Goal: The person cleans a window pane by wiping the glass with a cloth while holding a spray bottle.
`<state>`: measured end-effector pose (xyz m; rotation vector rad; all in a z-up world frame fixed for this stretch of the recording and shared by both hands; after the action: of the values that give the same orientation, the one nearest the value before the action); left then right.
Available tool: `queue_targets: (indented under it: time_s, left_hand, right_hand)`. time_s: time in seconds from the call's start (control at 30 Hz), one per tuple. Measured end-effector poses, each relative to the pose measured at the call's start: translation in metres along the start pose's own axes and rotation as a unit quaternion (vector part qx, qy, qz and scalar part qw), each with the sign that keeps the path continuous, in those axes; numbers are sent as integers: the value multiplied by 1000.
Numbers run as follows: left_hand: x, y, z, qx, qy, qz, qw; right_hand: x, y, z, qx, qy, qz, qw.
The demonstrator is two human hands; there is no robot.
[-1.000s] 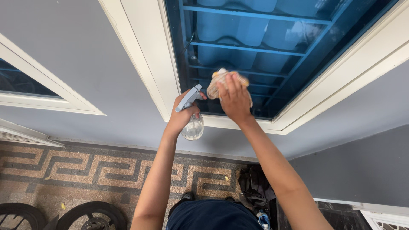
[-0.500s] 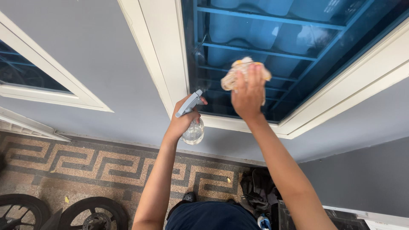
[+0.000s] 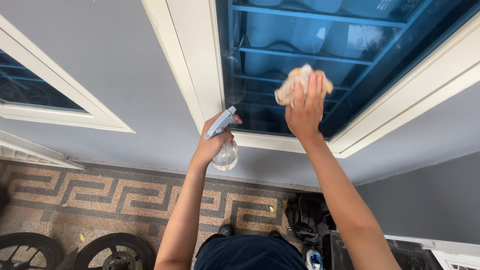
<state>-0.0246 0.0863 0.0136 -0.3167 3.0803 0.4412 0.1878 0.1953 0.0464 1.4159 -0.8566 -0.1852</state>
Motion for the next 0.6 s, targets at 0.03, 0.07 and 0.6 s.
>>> queue_targets:
  time_s: [0.03, 0.07, 0.6]
  left_hand:
    - [-1, 0, 1, 0, -1, 2, 1000]
    - [-1, 1, 0, -3, -9, 5, 1000]
    - [10, -4, 0, 9, 9, 4, 1000]
  right_hand:
    - [0, 17, 8, -1, -2, 0, 1000]
    - [-5, 32, 15, -14, 0, 4, 1000]
    - [-3, 18, 17, -15, -18, 14, 1000]
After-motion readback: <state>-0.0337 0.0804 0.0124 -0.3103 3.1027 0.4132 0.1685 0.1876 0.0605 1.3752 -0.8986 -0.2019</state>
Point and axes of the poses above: each hand's wrist, its own y-axis towards the middle knuckle, its own x-axis out of the back of the hand, z = x × y, the point moved 10 cm from there along y, towards the middle knuckle, and after that the axes turned 2 degrees about -x, right-handed, at the moved point
